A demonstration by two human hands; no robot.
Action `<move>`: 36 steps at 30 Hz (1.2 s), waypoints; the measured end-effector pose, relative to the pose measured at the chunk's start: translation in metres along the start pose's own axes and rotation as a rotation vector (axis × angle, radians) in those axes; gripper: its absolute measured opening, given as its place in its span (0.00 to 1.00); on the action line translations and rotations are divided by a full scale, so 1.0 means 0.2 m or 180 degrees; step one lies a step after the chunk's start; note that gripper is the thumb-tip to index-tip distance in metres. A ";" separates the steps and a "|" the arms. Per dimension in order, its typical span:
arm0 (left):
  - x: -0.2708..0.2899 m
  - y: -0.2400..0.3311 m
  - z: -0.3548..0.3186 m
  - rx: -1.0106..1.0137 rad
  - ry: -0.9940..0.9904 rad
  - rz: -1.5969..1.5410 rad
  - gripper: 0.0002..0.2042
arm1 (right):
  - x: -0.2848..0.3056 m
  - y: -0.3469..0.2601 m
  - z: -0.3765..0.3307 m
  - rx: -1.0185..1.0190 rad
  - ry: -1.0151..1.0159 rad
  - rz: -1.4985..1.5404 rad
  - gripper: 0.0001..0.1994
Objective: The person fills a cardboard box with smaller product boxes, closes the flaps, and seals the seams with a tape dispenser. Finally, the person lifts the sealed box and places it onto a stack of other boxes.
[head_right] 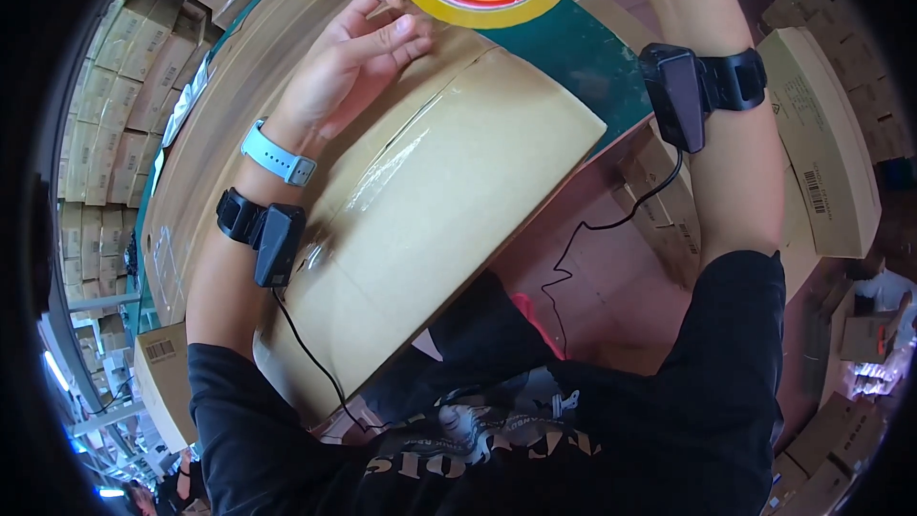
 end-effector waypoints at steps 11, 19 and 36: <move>0.00 -0.06 -0.01 0.0825 -0.0296 0.0359 0.13 | 0.25 0.03 -0.16 -0.0047 0.0136 -0.0373 0.20; 0.51 -0.15 0.28 0.1643 -0.0702 0.0345 0.10 | 0.15 0.15 -0.05 -0.0645 -0.0458 -0.1891 0.24; 0.38 -0.21 0.09 0.1168 0.0255 0.2507 0.18 | 0.21 0.43 -0.04 -0.1674 -0.0405 -0.1115 0.21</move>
Point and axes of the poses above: each hand's wrist, its own z-axis towards the middle knuckle, its own x-axis out of the back of the hand, y = z × x, the point moved 10 cm from there along z, towards the middle knuckle, and after that the axes turned 9 degrees about z, right-handed, at the moved point
